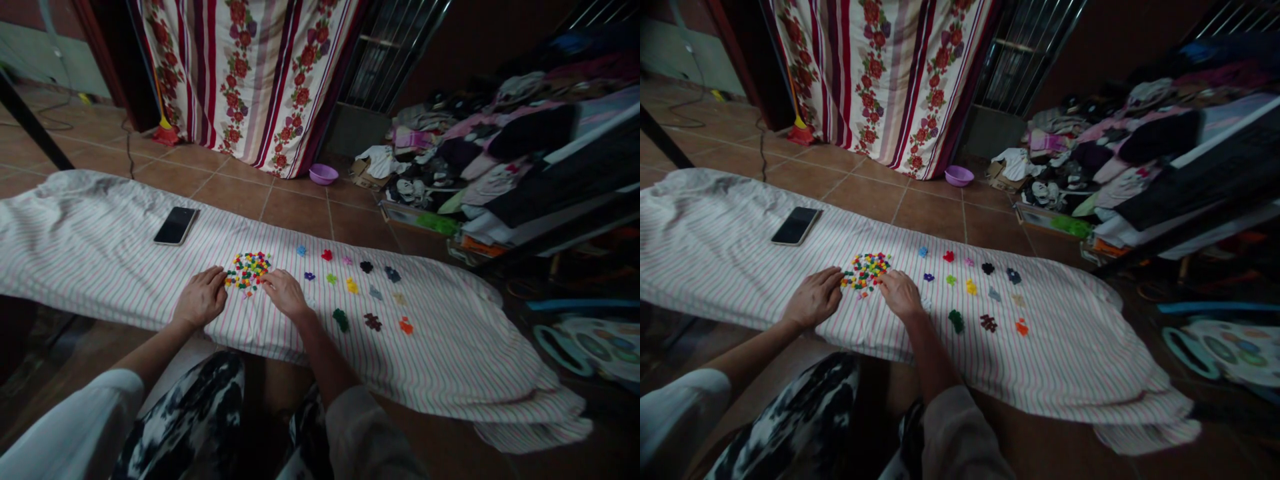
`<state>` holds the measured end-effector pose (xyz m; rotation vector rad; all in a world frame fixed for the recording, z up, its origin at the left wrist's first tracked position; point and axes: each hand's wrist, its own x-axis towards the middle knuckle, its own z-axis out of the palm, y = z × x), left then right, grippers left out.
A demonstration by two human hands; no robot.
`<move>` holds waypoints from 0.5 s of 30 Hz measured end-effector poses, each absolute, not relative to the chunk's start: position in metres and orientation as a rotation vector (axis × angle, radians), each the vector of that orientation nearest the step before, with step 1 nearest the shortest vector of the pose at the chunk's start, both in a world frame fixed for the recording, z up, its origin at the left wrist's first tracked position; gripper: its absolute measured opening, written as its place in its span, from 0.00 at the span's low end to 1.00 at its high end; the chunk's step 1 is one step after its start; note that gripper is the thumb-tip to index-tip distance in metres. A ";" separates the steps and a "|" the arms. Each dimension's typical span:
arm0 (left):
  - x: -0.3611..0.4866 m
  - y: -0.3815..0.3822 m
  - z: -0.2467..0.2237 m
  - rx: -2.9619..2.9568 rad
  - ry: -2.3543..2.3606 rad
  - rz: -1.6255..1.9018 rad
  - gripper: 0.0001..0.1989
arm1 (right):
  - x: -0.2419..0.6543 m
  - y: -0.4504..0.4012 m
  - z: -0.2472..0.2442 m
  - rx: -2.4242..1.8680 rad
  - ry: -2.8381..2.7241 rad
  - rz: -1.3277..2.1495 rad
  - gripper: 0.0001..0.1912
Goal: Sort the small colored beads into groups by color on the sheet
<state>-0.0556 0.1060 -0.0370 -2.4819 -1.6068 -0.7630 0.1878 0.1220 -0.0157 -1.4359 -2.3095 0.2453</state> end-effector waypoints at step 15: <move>-0.055 0.106 -0.036 -2.479 -1.596 -0.775 0.19 | 0.184 0.115 -0.016 -1.385 -2.118 0.399 0.05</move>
